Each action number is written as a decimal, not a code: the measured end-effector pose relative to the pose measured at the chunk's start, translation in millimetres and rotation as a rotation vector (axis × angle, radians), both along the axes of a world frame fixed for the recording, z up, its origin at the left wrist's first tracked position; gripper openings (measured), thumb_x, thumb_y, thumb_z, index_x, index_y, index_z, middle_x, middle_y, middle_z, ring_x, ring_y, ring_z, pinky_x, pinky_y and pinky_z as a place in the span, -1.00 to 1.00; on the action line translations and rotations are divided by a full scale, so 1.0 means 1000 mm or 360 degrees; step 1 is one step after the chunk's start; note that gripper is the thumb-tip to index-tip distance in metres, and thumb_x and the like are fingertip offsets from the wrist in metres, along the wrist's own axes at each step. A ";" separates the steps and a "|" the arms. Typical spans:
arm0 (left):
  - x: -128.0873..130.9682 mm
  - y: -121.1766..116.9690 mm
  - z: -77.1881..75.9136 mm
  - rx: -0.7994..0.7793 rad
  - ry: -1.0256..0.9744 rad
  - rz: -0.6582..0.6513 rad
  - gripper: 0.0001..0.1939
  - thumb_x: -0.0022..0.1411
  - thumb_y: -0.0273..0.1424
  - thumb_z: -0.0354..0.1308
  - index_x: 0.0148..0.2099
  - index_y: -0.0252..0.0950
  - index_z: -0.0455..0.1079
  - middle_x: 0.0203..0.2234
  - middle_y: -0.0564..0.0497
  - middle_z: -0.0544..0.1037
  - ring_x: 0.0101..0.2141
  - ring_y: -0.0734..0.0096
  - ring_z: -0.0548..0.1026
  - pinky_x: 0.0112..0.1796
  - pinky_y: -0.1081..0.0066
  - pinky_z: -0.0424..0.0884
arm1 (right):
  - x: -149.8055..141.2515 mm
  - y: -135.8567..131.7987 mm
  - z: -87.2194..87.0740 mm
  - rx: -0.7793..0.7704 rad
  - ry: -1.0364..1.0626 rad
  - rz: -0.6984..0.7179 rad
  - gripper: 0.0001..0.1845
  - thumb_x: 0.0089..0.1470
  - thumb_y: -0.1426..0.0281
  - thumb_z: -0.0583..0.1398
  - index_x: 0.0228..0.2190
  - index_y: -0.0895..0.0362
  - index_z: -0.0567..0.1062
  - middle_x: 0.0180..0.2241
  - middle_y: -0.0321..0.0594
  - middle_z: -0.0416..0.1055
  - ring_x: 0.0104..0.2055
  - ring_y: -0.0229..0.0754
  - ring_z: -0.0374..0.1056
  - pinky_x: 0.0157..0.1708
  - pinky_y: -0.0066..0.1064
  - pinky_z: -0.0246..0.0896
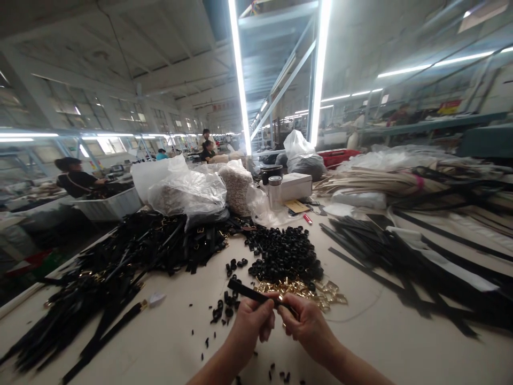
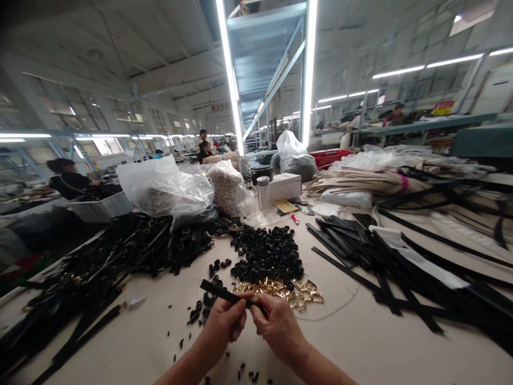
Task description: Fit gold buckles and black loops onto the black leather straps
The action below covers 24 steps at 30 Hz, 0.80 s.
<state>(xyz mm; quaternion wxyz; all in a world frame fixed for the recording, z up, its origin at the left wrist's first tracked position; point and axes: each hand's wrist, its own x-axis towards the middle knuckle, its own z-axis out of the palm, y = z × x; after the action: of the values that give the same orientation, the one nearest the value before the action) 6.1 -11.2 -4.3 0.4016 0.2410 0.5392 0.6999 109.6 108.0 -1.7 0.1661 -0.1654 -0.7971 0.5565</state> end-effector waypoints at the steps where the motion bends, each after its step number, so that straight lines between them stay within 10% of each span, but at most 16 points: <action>1: 0.000 0.000 0.001 0.0045 -0.0102 -0.0020 -0.53 0.10 -0.14 0.26 -0.08 -0.42 0.47 -0.68 0.10 0.35 -0.75 0.67 0.15 -0.69 0.56 -0.05 | 0.000 0.000 0.000 -0.0019 0.0004 -0.0007 -0.70 0.11 0.25 0.08 -0.35 0.18 0.53 -0.65 -0.31 0.33 -0.64 -0.34 0.23 -0.65 -0.55 0.12; 16: 0.000 -0.009 0.011 -0.0033 -0.0312 -0.0244 -0.65 0.11 -0.24 0.25 -0.13 -0.39 0.46 -0.64 0.11 0.38 -0.74 0.69 0.17 -0.69 0.59 0.00 | 0.000 -0.003 0.012 -0.0121 0.0012 -0.0048 -0.68 0.06 0.33 0.11 -0.21 0.20 0.53 -0.66 -0.37 0.33 -0.67 -0.40 0.21 -0.65 -0.59 0.11; 24: -0.011 -0.008 0.009 -0.0056 0.0183 0.0219 -0.68 -0.06 -0.31 0.39 -0.23 -0.35 0.53 -0.47 -0.01 0.54 -0.51 0.52 0.41 -0.46 0.52 0.32 | 0.006 -0.002 0.018 0.0092 -0.0058 -0.0061 -0.79 0.06 0.38 0.11 -0.58 0.15 0.35 -0.67 -0.33 0.36 -0.67 -0.37 0.20 -0.65 -0.56 0.05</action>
<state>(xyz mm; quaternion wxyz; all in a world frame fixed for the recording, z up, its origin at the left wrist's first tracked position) -4.4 -19.3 5.2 0.3251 0.2361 0.5888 0.7014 115.5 105.8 16.2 0.1667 -0.1858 -0.8124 0.5270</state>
